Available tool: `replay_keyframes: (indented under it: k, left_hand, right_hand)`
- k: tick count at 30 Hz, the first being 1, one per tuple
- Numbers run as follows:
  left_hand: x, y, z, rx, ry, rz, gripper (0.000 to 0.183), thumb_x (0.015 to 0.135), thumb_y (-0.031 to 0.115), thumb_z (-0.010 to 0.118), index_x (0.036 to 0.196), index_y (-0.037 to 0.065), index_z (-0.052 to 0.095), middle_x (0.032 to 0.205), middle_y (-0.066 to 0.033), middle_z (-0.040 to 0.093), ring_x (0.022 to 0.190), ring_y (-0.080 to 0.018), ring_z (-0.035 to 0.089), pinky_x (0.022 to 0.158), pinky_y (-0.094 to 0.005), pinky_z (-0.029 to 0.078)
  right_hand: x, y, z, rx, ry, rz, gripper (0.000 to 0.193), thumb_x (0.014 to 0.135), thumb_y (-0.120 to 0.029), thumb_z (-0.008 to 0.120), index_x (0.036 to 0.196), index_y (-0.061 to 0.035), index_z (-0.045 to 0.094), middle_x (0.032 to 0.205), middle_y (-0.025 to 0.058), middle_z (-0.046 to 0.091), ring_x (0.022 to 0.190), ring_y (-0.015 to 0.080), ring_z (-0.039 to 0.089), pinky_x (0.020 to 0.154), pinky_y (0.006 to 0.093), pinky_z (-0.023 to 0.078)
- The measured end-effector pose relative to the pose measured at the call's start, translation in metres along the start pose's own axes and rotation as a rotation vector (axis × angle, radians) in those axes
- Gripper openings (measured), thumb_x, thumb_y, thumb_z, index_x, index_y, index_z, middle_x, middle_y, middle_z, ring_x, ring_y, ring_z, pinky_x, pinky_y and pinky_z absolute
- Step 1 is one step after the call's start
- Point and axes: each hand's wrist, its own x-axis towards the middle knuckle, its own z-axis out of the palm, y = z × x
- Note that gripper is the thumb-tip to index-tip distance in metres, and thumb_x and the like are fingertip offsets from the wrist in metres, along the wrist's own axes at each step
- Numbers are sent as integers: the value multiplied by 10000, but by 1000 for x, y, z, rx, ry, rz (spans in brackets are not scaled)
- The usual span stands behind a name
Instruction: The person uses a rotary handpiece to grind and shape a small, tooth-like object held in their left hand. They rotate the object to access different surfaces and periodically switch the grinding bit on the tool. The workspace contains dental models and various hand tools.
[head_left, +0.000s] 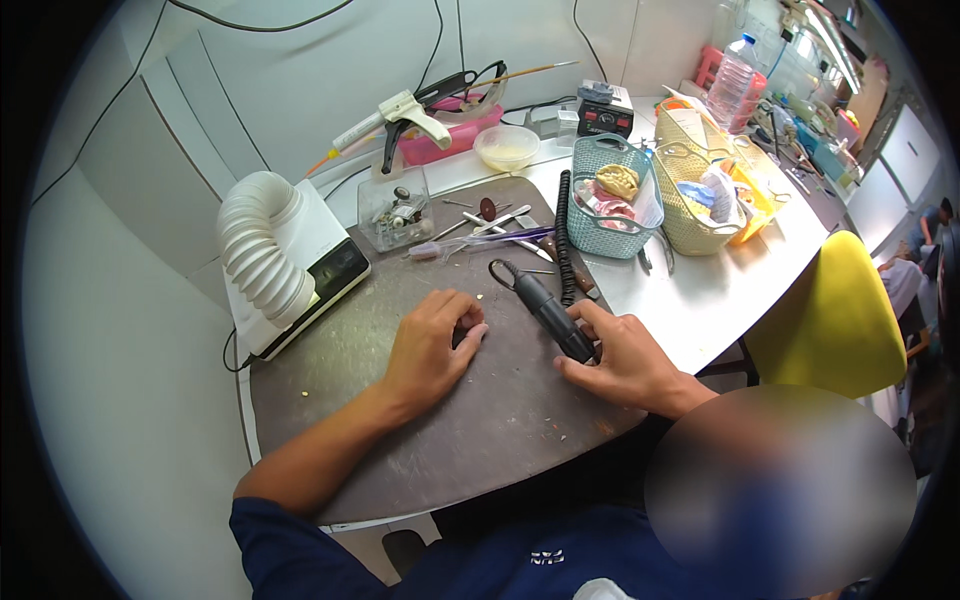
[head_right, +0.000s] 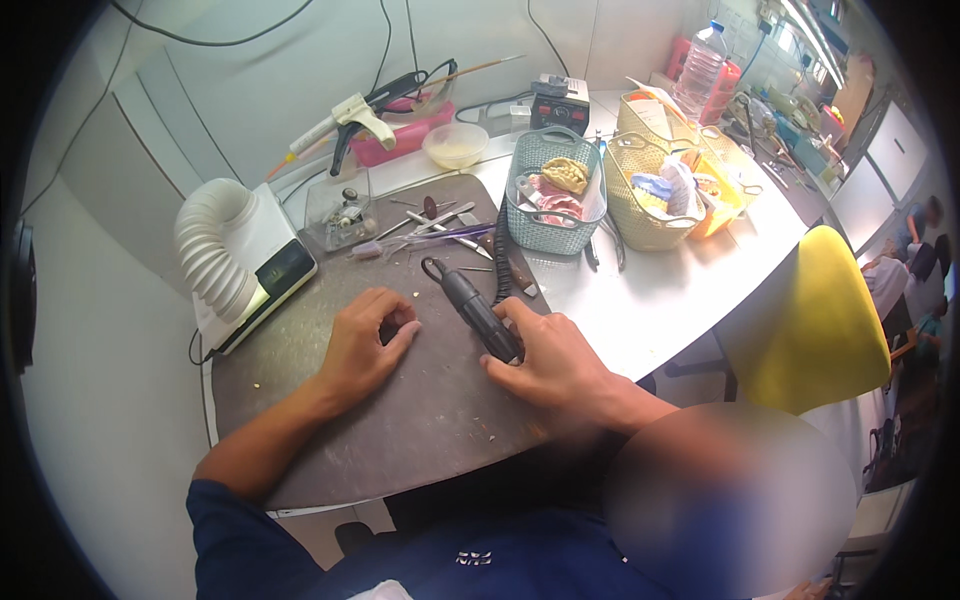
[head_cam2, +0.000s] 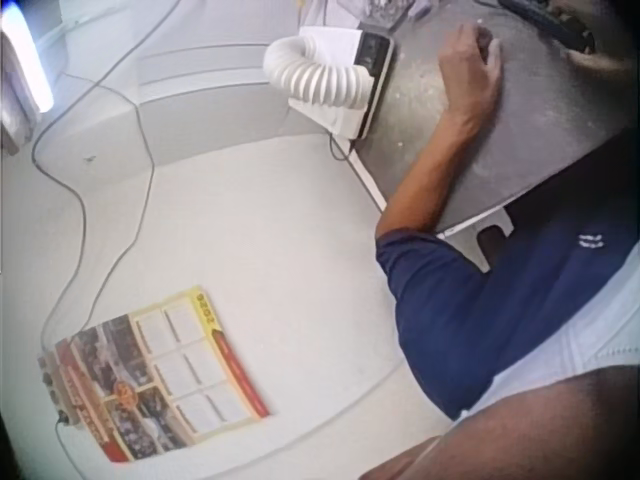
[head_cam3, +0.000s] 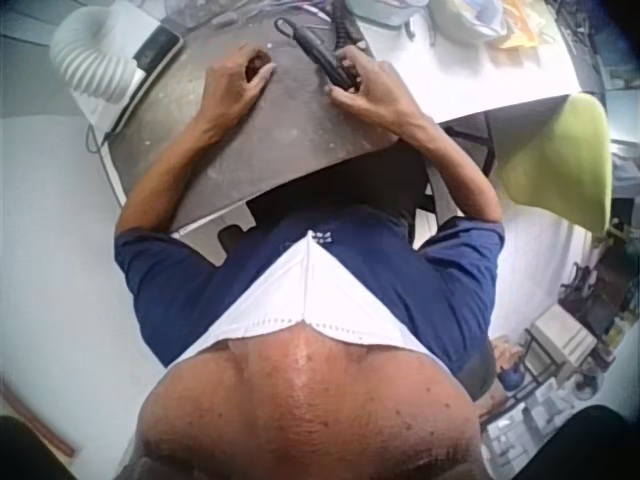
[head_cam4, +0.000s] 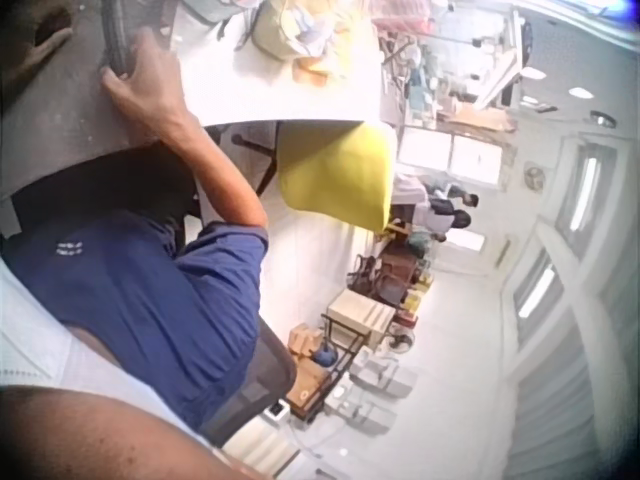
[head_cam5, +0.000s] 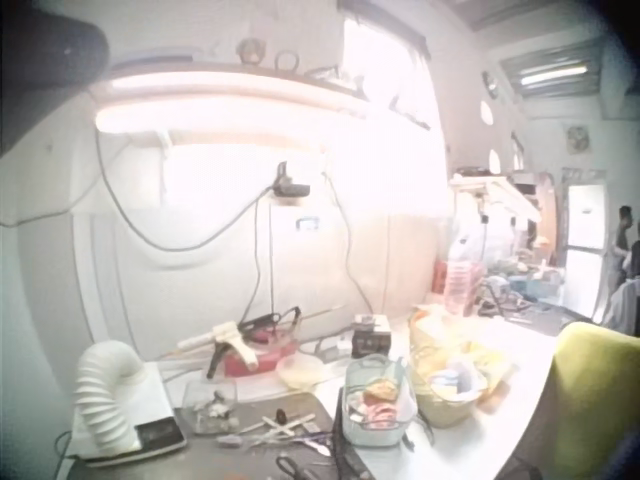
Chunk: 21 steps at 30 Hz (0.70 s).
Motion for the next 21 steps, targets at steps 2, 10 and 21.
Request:
replay_keyframes:
  k: [2,10,21]
  left_hand:
    - [-3,-1,4,14,12,8,112,809,19,697,893,17,622,845,-115,594,786,-253,613,711,-344,492]
    - [-6,-3,4,99,44,45,132,817,-3,654,941,14,613,895,-130,585,829,-283,620,742,-381,499]
    - [-5,2,4,142,27,-29,160,799,-41,659,950,-7,620,929,-140,593,846,-295,641,750,-363,517]
  right_hand:
    - [-8,-7,0,-99,-35,45,487,855,-209,684,1228,31,485,718,218,651,722,363,678,666,433,500]
    - [-21,-11,33,-189,30,-178,574,875,-253,687,1336,-11,443,947,252,666,802,427,665,742,483,527]
    - [-69,-39,5,397,-152,-311,303,928,-203,679,1176,-40,620,927,102,638,692,277,635,620,353,519]
